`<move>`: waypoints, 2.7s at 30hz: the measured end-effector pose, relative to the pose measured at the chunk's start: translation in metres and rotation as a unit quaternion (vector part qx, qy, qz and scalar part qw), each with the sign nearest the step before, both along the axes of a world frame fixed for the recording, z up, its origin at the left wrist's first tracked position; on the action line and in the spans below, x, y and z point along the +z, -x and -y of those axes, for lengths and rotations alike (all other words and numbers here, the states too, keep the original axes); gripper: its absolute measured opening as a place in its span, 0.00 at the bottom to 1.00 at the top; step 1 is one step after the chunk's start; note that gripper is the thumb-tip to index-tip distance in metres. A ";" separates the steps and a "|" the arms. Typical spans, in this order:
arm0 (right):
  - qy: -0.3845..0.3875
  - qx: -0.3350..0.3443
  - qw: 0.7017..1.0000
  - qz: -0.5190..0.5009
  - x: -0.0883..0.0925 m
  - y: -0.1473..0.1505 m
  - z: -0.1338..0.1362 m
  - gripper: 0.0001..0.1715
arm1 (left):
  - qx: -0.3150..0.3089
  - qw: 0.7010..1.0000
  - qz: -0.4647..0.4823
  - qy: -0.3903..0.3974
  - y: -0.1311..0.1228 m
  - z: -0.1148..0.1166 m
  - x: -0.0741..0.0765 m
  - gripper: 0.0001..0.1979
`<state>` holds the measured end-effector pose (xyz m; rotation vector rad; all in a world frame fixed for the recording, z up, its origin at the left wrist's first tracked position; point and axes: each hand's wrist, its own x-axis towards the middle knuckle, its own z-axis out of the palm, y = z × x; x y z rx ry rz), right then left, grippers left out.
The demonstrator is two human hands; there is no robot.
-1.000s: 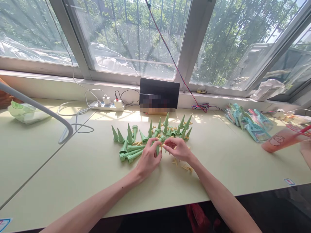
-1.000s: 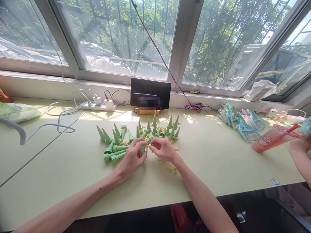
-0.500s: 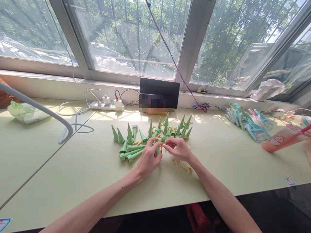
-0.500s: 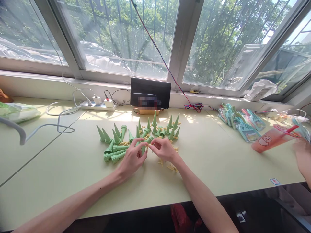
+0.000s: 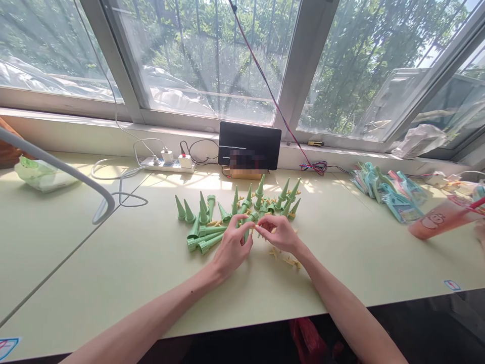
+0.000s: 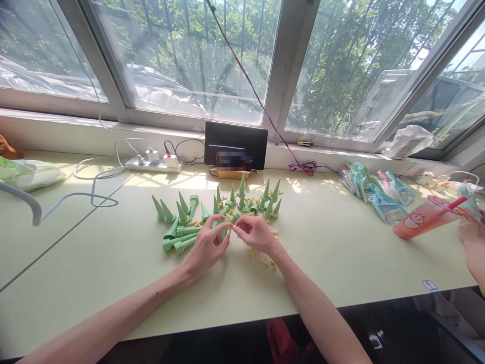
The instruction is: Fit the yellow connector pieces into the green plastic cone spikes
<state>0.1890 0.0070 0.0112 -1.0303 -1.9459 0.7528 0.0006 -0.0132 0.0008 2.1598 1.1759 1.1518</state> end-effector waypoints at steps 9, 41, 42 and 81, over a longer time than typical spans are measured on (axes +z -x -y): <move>-0.011 -0.002 1.000 0.007 -0.001 0.000 0.000 0.13 | 0.003 1.000 0.004 0.005 0.000 -0.001 -0.001 0.12; -0.012 -0.014 1.000 0.021 -0.004 0.000 -0.002 0.18 | 0.002 1.000 0.008 0.010 0.000 0.000 0.000 0.12; -0.012 -0.013 1.000 0.020 -0.004 0.000 -0.002 0.18 | 0.002 1.000 0.008 0.010 0.000 0.000 -0.001 0.12; -0.001 -0.015 0.999 0.039 -0.002 0.000 0.001 0.11 | 0.001 1.000 0.008 0.003 0.000 -0.004 -0.001 0.12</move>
